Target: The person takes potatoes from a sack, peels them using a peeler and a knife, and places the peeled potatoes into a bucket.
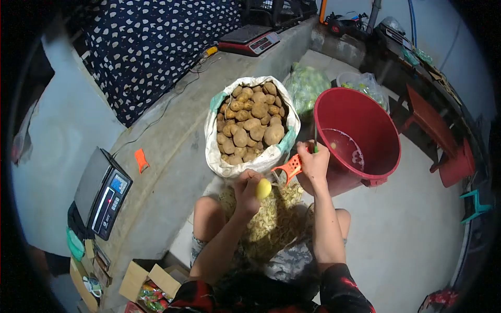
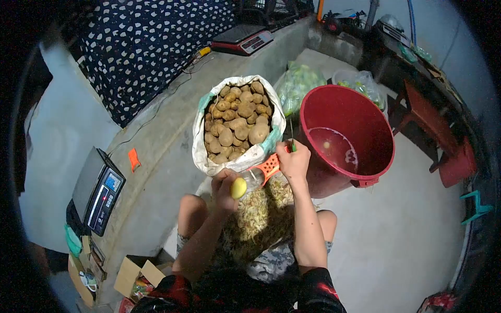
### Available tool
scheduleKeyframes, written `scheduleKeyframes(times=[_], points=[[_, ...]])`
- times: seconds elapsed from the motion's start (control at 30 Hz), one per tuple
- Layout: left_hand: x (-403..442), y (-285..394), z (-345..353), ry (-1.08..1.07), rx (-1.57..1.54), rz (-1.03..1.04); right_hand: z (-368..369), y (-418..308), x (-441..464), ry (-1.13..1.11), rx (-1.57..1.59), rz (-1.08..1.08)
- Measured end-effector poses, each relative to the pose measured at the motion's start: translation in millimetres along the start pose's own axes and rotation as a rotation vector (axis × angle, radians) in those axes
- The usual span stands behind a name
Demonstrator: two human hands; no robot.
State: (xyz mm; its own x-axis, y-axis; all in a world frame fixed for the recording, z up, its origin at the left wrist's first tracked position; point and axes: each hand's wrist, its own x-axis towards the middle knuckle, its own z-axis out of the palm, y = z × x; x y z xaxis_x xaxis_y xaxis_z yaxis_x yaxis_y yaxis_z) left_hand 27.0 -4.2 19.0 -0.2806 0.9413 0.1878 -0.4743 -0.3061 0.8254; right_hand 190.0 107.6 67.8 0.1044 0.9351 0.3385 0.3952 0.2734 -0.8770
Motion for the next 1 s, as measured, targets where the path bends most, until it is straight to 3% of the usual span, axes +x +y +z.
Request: scheduleKeyframes(times=[0.1, 0.13, 0.2, 0.27, 0.33, 0.4, 0.47, 0.53, 0.57, 0.6, 0.67, 0.7, 0.73, 0.83, 0.9, 1.0], points=[[0.2, -8.7, -1.8, 0.072, -0.166, -0.114, -3.1, -21.3, -14.2, -0.099, 0.125, 0.065], [0.5, -9.5, 2.3, 0.135, -0.273, -0.184, -2.6, -32.5, -20.6, -0.076, 0.095, 0.006], [-0.8, -9.4, 7.6, 0.265, -0.479, -0.328, 2.3, -43.8, -33.5, -0.008, 0.13, -0.324], [-1.3, -11.7, 2.4, 0.325, -0.574, -0.408, 1.4, -34.1, -33.0, -0.012, 0.052, -0.378], [-2.7, -17.3, -13.5, -0.073, -0.79, -0.436, 7.3, -0.6, -15.7, 0.105, 0.086, -0.195], [-1.0, -9.7, -13.2, -0.109, -0.821, -0.472, 3.9, 9.1, -1.6, 0.179, 0.159, -0.025], [-1.3, -9.5, -13.6, -0.14, -0.85, -0.514, 3.6, -1.7, -10.4, 0.155, 0.188, -0.031], [-2.3, -7.0, 5.0, 0.133, -0.747, -0.44, 7.1, -27.8, -30.7, 0.093, 0.154, -0.316], [0.2, 0.4, 24.8, 0.563, -0.726, -0.524, 8.5, -30.2, -39.2, 0.07, 0.102, -0.37], [-2.4, -3.9, 15.8, 0.568, -0.722, -0.53, 9.7, -26.9, -37.7, 0.07, 0.101, -0.362], [-4.5, -20.1, -11.9, 0.007, -0.882, -0.473, 12.4, -10.2, -22.7, 0.208, 0.167, -0.371], [-2.9, -24.9, -17.3, -0.037, -0.866, -0.45, 12.7, 13.9, -13.4, 0.227, 0.106, -0.216], [-2.1, -20.5, -15.2, -0.041, -0.867, -0.439, 10.9, 18.1, -7.3, 0.305, 0.098, -0.205], [-2.4, -9.1, -11.1, 0.05, -0.768, -0.4, 10.2, 16.6, -8.4, 0.237, 0.256, -0.164], [1.5, -4.5, -9.7, 0.129, -0.472, -0.265, 11.0, 9.1, -15.3, 0.184, 0.267, -0.134], [1.5, 0.5, -10.8, 0.181, -0.455, -0.34, 15.4, -5.0, -29.0, 0.128, 0.429, -0.062]])
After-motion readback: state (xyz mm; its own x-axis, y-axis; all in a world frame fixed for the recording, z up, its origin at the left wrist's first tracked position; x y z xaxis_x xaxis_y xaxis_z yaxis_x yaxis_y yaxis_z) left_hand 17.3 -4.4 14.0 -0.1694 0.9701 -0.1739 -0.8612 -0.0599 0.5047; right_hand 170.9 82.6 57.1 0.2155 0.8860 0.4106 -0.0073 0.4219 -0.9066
